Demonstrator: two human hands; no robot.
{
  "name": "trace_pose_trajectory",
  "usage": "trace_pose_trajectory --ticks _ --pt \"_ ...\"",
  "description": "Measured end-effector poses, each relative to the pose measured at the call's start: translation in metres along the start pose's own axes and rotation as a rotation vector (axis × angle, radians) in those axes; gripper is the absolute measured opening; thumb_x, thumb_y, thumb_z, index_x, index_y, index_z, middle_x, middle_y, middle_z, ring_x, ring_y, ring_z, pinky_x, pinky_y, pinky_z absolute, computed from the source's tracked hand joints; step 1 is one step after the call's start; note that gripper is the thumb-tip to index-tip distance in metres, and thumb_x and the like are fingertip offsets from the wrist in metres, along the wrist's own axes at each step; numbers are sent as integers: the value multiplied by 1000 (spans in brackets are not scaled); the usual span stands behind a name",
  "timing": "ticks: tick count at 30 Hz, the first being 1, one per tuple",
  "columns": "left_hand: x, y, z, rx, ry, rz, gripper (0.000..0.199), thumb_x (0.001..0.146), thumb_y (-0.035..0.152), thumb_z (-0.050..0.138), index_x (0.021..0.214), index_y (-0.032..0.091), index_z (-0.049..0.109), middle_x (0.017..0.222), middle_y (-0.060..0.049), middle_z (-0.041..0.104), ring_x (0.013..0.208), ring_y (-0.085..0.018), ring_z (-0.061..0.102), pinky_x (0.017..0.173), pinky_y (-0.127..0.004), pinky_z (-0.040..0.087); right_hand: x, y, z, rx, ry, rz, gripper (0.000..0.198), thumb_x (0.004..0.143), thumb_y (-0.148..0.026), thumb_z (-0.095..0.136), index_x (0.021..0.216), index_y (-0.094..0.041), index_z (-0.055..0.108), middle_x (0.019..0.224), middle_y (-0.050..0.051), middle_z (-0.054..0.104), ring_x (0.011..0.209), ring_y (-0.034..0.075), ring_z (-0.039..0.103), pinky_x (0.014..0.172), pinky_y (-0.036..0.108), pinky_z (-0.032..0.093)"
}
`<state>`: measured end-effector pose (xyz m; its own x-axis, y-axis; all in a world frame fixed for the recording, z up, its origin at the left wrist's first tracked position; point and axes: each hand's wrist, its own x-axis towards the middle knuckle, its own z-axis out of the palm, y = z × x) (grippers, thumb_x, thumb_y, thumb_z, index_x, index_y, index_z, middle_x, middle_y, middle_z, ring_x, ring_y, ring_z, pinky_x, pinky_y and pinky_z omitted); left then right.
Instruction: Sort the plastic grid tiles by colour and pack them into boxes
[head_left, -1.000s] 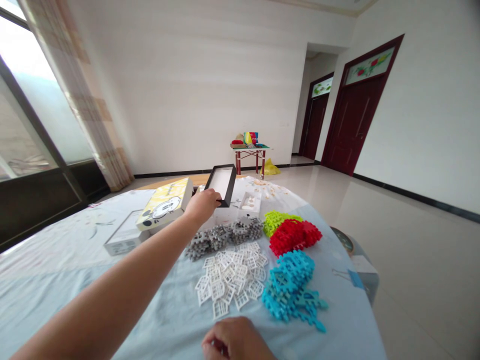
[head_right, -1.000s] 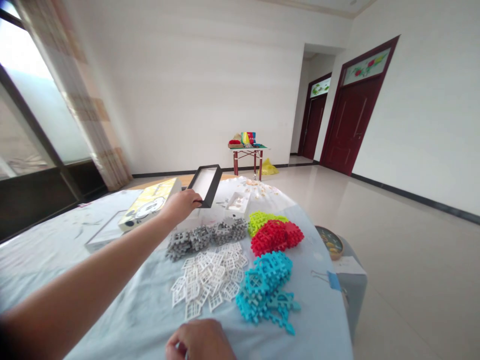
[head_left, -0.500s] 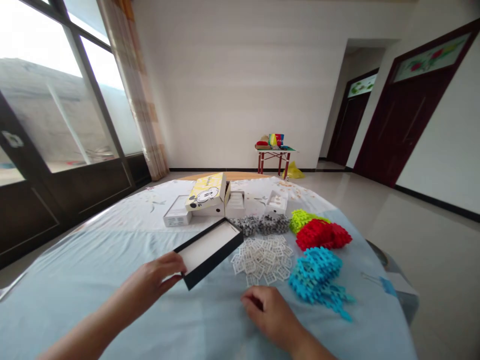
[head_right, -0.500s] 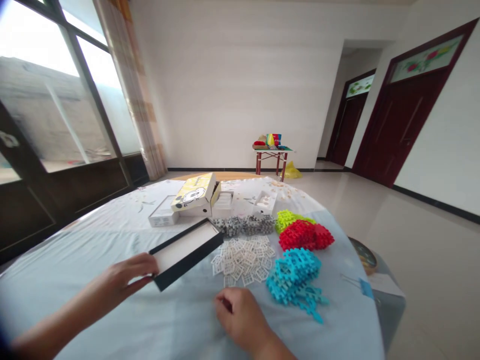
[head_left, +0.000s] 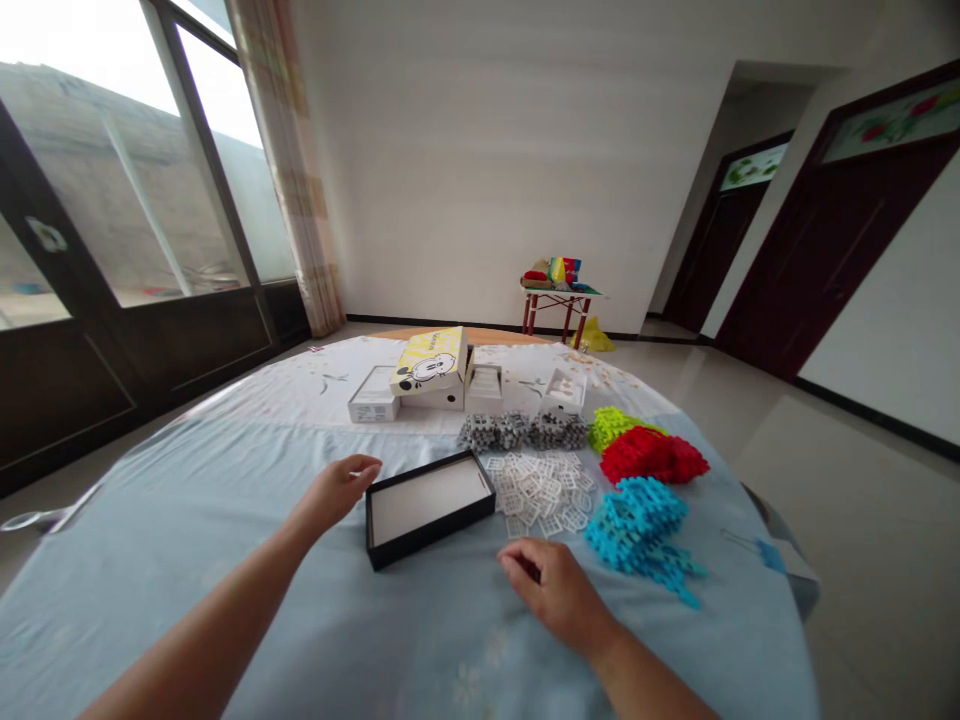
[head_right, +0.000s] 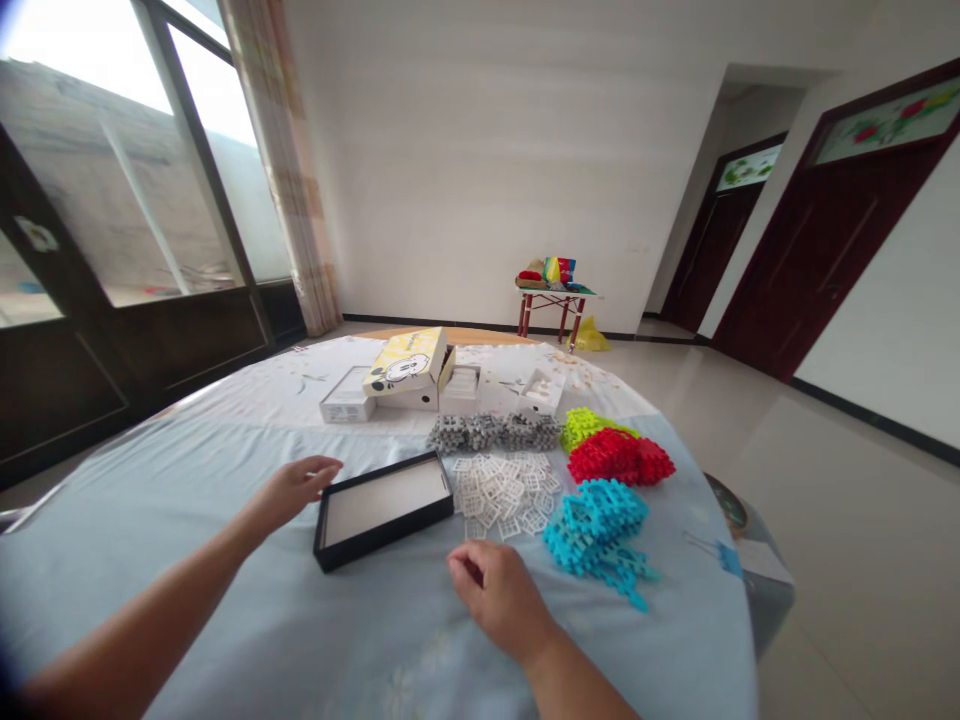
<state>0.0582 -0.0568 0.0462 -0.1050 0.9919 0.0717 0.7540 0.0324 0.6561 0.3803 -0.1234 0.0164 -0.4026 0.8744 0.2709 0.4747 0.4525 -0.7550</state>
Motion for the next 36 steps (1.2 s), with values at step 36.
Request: trace_pose_trajectory --ticks 36 --pt "-30 44 12 495 -42 216 31 80 39 44 88 24 69 124 -11 51 117 -29 40 91 -46 33 35 -27 20 -195 4 115 36 83 -39 47 108 -15 61 101 10 65 96 22 59 86 34 43"
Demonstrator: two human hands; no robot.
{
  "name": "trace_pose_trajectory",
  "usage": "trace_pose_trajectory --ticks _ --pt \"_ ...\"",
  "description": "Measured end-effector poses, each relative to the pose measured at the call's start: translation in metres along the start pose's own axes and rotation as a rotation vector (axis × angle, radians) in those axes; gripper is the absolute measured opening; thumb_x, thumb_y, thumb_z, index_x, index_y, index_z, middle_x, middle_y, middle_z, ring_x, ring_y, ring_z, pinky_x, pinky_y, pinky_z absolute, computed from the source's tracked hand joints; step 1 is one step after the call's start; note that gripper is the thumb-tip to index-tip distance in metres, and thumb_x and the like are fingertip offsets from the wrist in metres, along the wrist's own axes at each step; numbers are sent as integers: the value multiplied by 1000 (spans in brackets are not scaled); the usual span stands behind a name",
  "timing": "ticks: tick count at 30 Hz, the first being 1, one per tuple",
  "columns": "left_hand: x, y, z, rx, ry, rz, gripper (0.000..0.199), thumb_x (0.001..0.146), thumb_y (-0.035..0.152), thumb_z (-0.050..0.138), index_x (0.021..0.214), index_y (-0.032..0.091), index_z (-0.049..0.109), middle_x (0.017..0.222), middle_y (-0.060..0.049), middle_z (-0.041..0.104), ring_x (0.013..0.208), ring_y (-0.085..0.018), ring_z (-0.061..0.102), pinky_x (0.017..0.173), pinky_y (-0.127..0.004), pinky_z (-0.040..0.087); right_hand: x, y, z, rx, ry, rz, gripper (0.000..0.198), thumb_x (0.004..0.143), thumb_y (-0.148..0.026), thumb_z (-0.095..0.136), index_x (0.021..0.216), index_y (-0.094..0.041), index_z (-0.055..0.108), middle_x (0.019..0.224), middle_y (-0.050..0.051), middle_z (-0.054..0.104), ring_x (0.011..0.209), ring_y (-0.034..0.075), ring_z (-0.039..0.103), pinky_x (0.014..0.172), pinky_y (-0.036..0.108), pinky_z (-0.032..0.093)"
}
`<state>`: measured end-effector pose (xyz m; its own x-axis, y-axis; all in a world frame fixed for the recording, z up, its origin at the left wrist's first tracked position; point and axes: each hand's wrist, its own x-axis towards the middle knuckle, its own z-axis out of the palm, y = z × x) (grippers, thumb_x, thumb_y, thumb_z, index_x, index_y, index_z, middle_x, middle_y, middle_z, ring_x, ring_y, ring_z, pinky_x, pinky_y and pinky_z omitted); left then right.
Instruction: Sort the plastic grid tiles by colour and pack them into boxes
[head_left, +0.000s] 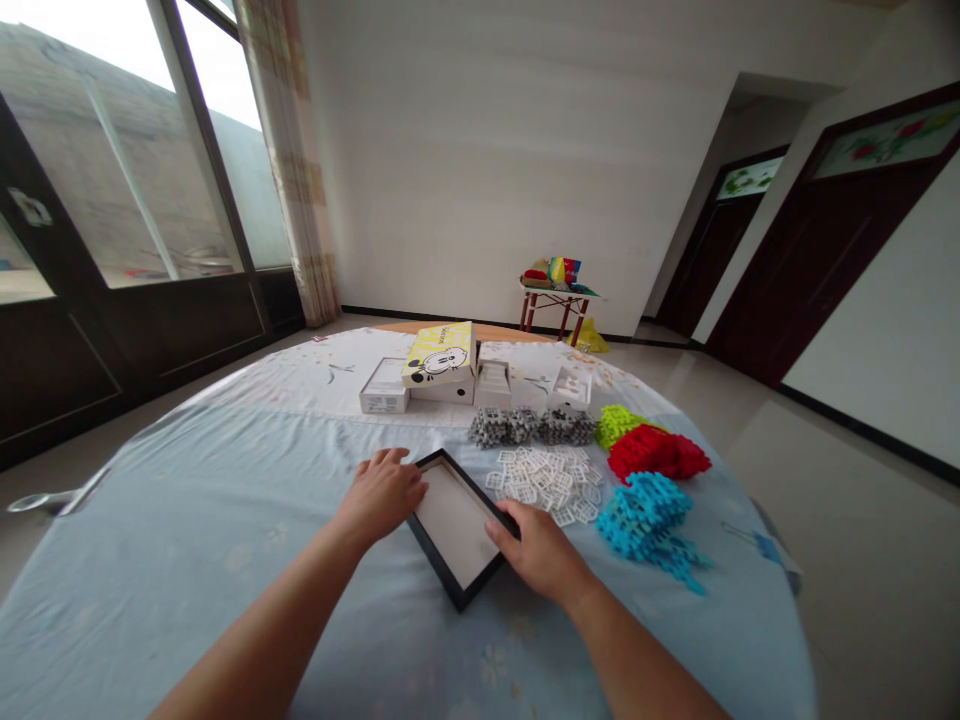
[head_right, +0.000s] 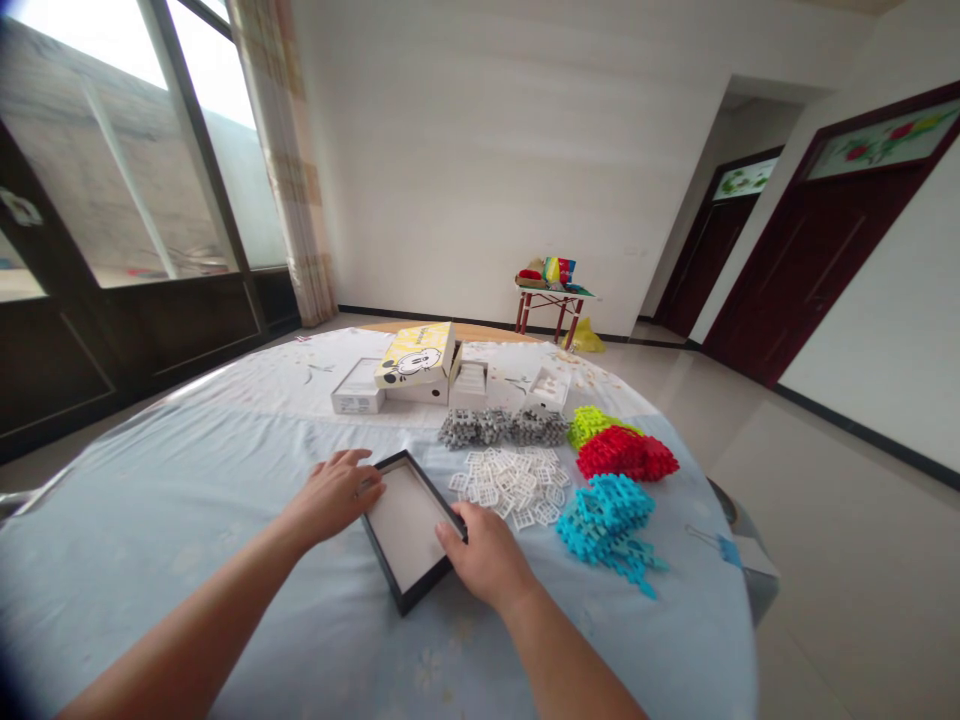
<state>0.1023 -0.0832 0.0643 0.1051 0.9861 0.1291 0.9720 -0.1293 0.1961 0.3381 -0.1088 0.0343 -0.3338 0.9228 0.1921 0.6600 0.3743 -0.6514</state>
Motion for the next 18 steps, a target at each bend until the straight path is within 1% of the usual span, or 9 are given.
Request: trace_pose_trajectory --ticks 3,6,8,13,18 --pt "3 0 6 42 -12 -17 34 79 38 43 97 22 67 126 -12 49 118 -30 39 91 -45 33 2 -1 4 44 27 -41 36 86 -36 42 108 -14 61 101 11 66 96 21 59 86 32 44" --pt "6 5 7 80 -25 -27 37 78 35 44 108 22 62 129 -13 47 120 -29 38 91 -45 32 3 -2 10 75 71 -89 35 87 -30 39 109 -14 61 103 10 65 97 20 59 88 32 44" --pt "8 11 6 102 -41 -35 39 77 35 45 110 21 61 130 -13 46 121 -29 37 92 -44 32 4 -1 13 76 96 -96 35 87 -27 38 111 -14 60 105 11 65 99 20 58 89 32 43" --pt "12 21 8 153 -58 -62 37 79 38 43 99 15 65 127 -15 48 120 -29 37 91 -41 34 4 1 18 62 127 -84 36 88 -23 36 113 -13 59 105 11 65 100 20 58 90 31 42" --pt "12 22 12 234 -43 -41 36 80 36 42 89 12 68 109 -19 59 112 -29 45 89 -37 35 4 3 20 38 122 -83 35 88 -21 36 112 -14 60 101 11 66 97 19 60 87 27 43"
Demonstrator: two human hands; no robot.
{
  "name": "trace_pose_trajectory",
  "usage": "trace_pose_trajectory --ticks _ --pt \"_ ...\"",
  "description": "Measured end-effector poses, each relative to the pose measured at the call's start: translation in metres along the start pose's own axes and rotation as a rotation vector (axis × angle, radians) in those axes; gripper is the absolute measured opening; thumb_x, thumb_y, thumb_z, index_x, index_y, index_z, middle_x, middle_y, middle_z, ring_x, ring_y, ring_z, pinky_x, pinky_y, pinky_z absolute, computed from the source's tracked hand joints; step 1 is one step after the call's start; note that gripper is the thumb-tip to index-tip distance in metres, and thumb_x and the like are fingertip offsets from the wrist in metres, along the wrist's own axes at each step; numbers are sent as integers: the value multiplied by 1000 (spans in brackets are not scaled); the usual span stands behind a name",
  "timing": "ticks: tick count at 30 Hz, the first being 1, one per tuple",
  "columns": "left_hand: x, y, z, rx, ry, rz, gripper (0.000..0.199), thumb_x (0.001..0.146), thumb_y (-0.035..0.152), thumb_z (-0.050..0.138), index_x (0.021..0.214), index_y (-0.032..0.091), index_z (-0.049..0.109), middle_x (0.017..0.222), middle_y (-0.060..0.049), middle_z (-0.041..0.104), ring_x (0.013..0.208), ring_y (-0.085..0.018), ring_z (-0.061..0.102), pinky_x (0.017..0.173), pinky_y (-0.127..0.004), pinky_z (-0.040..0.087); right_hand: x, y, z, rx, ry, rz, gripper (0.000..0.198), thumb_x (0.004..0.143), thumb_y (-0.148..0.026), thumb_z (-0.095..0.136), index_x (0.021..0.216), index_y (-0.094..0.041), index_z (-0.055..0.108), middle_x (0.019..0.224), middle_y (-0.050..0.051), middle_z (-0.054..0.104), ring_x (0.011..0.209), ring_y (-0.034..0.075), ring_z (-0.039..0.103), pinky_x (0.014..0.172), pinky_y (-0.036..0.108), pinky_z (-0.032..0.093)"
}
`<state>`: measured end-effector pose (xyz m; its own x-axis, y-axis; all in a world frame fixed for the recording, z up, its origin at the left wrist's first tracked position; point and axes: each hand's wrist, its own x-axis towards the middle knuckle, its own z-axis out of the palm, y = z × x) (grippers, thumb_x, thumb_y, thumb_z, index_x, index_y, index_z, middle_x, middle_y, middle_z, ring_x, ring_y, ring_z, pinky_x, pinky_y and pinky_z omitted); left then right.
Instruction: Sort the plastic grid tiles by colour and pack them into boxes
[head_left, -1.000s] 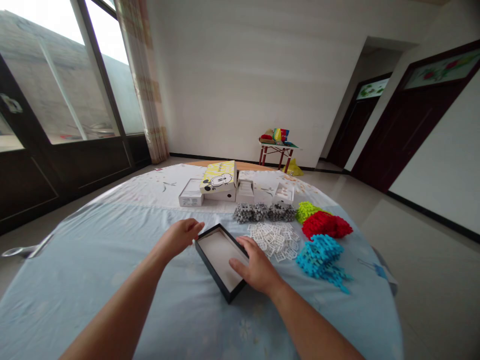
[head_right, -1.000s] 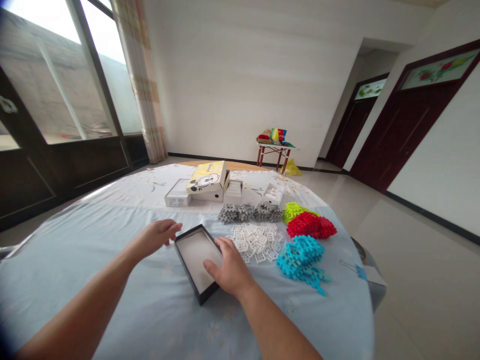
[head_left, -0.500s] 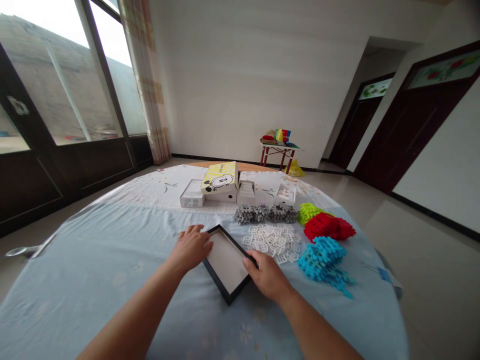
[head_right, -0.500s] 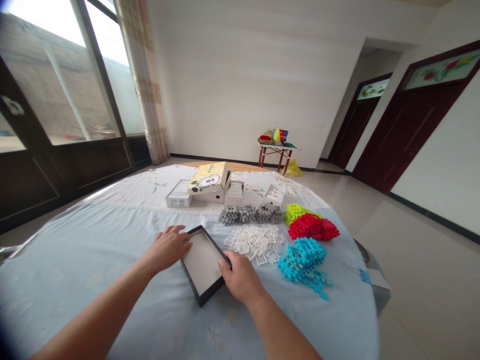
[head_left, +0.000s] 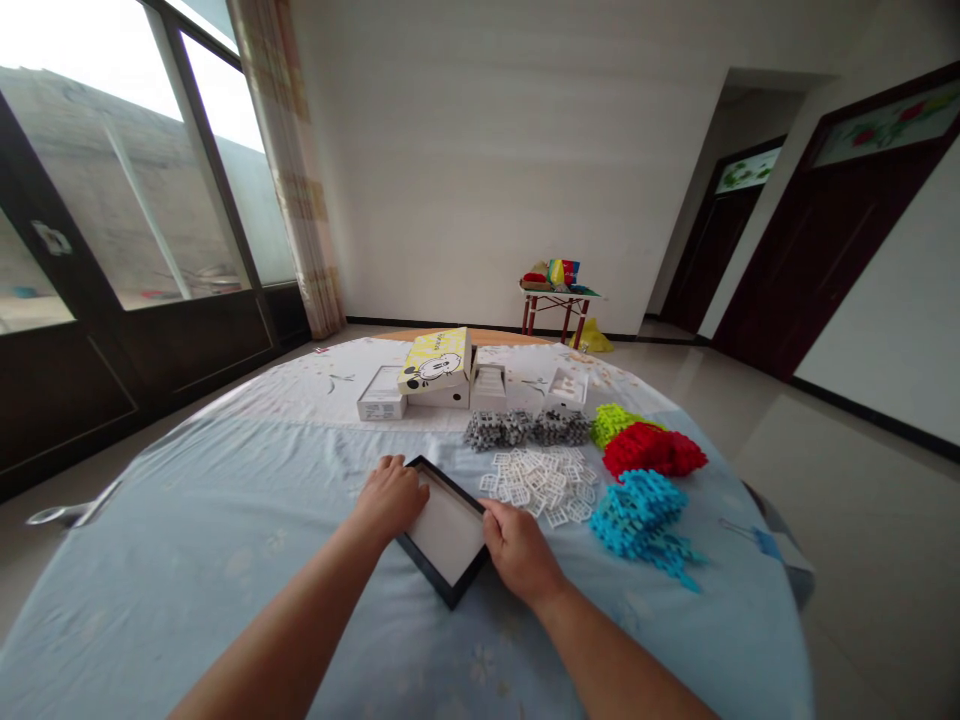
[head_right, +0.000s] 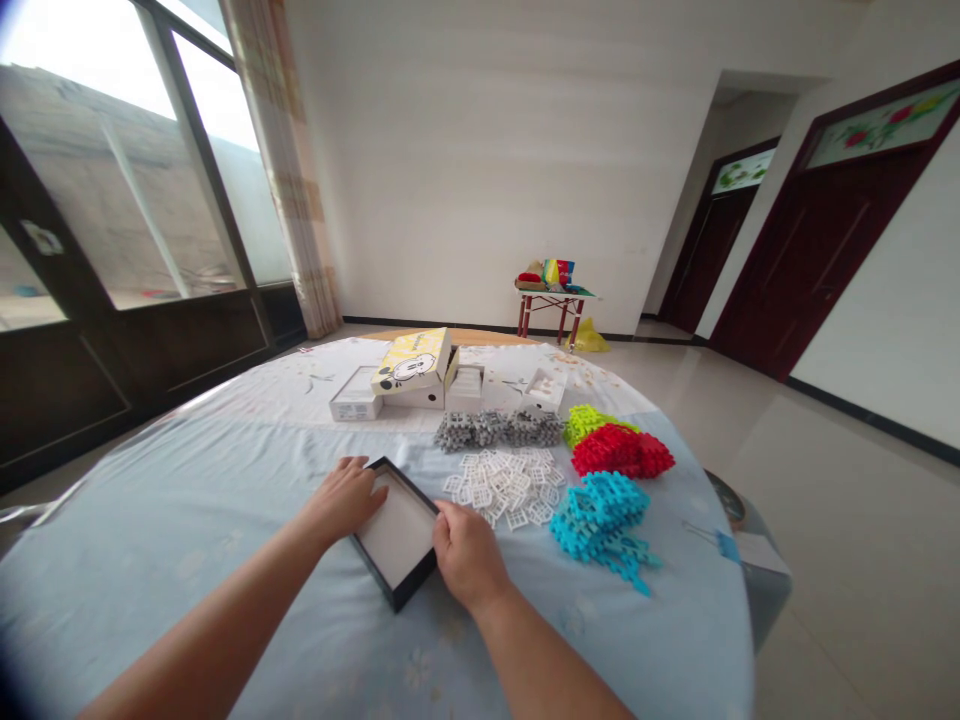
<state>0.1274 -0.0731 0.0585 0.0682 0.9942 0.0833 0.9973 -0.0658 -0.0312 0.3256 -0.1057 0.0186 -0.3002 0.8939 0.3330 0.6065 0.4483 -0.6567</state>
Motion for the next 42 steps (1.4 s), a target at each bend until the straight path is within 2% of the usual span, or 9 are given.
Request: trace_pose_trajectory --ticks 6,15,20,27,34,37,42 --pt "1 0 2 112 -5 76 39 83 29 36 80 10 70 89 -20 65 92 -27 55 85 -38 34 0 -1 -2 -10 -9 -20 35 88 -21 35 113 -15 59 101 10 66 97 18 60 86 25 42" --pt "6 2 11 117 -25 103 41 84 25 33 77 13 71 85 -18 66 90 -28 54 83 -41 34 -1 -1 0 -38 10 -40 34 89 -20 35 114 -15 58 100 10 66 96 17 60 86 24 42" --pt "4 5 13 101 -18 13 45 86 28 29 82 11 70 88 -18 65 95 -28 52 85 -40 34 0 1 3 -52 23 -53 33 88 -18 35 111 -15 58 100 10 66 97 18 60 86 26 42" --pt "-5 12 17 49 -10 -186 40 82 28 34 99 13 66 118 -17 53 112 -30 43 88 -42 35 0 3 4 -79 27 -67 34 87 -18 35 112 -15 58 100 10 66 97 18 60 85 26 43" --pt "5 10 10 -11 -134 -299 39 86 29 32 108 15 61 118 -18 53 113 -33 44 82 -48 40 0 5 6 -78 18 -61 33 88 -20 34 111 -15 57 102 10 66 99 18 59 87 25 41" --pt "16 5 7 -11 -192 -271 33 88 28 38 110 14 58 115 -17 54 107 -30 49 79 -45 44 1 5 6 -71 21 -72 33 89 -21 33 110 -15 58 102 10 66 99 17 59 88 25 41" --pt "35 -13 -5 3 -236 -88 35 84 32 52 115 16 51 114 -8 54 95 -19 56 79 -40 48 1 6 6 -66 11 -81 33 89 -21 33 110 -14 57 102 9 65 99 17 59 88 25 41"
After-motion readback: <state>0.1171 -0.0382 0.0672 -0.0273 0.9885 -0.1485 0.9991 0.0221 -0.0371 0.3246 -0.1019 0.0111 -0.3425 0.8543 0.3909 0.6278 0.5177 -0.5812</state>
